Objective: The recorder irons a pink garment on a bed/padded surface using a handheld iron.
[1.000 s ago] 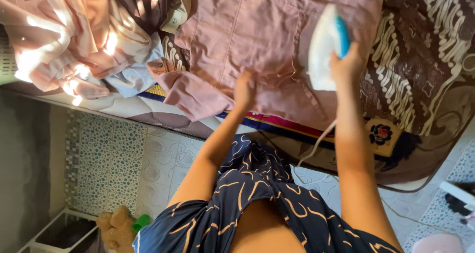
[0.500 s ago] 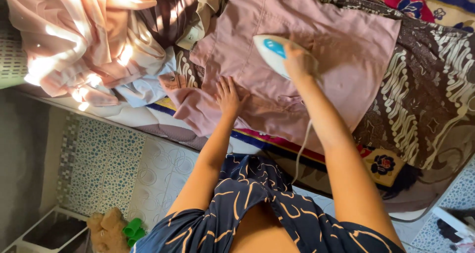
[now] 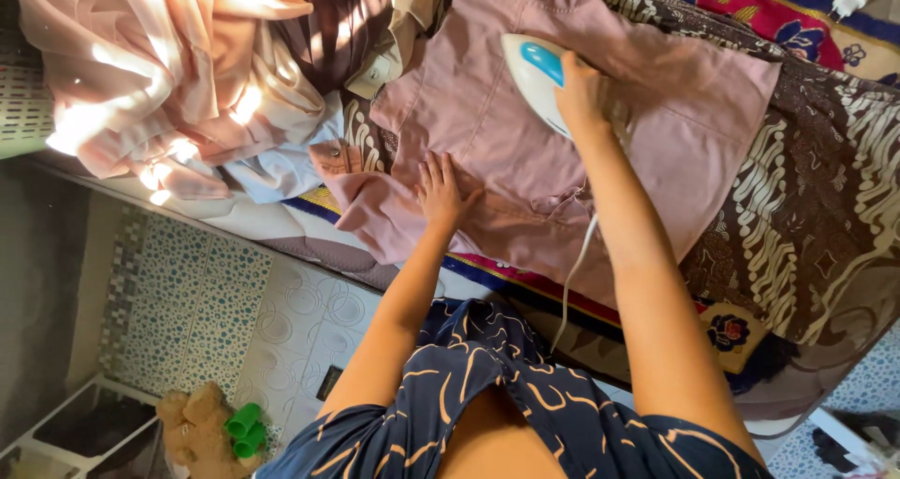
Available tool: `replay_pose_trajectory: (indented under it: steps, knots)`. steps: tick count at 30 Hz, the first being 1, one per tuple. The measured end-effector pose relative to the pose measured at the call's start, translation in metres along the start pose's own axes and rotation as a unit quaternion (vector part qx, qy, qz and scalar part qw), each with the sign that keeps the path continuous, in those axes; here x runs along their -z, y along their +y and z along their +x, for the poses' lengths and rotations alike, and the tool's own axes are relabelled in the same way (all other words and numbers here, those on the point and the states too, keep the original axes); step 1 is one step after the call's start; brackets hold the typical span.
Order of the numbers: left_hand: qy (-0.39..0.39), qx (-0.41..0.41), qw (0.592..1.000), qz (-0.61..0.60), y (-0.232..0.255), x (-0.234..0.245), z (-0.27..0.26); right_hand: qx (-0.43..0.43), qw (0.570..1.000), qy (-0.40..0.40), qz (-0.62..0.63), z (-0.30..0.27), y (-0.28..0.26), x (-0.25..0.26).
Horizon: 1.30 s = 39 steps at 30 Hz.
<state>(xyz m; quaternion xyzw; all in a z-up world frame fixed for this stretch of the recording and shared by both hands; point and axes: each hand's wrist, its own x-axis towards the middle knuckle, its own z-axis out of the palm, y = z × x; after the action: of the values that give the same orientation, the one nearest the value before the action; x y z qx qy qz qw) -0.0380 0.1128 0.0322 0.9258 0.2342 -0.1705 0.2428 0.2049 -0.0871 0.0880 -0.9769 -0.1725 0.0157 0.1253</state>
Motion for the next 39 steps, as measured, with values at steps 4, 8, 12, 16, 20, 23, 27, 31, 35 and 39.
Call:
replay_pose_trajectory:
  steps: [4,8,12,16,20,23,27,31,35,39]
  knots:
    - [0.004,-0.006,1.000,0.000,0.001,0.003,0.002,-0.031,0.999,-0.026,0.017,-0.031,0.058,0.002]
    - [0.025,-0.006,1.000,-0.010,-0.002,-0.002,-0.005,-0.024,0.998,-0.035,0.035,-0.029,0.032,0.016]
    - [0.019,0.012,1.000,-0.019,0.007,0.006,-0.005,-0.037,0.998,-0.032,0.034,0.004,-0.018,0.019]
    - [0.013,0.019,0.999,-0.048,0.005,0.014,-0.006,-0.045,0.999,-0.014,0.021,0.011,-0.021,-0.002]
    - [0.006,0.018,0.999,-0.041,0.003,0.011,-0.008,-0.066,0.992,-0.100,0.051,-0.037,0.018,0.025]
    - [0.007,0.015,0.999,-0.028,-0.003,0.014,-0.007,-0.064,0.991,-0.099,0.059,-0.067,0.038,0.013]
    - [0.018,-0.003,0.998,-0.058,-0.003,0.013,-0.010,-0.010,0.999,-0.030,0.038,-0.071,0.025,0.019]
    - [0.027,-0.009,0.999,-0.038,0.002,0.017,-0.006,-0.126,0.982,-0.106,0.094,-0.049,-0.013,0.003]
    - [0.011,0.003,1.000,-0.022,0.000,0.019,-0.008,-0.137,0.983,-0.078,0.096,-0.047,-0.030,0.012]
    - [0.149,0.016,0.988,-0.026,-0.016,0.019,0.018,-0.126,0.981,0.045,0.142,-0.073,0.002,0.024]
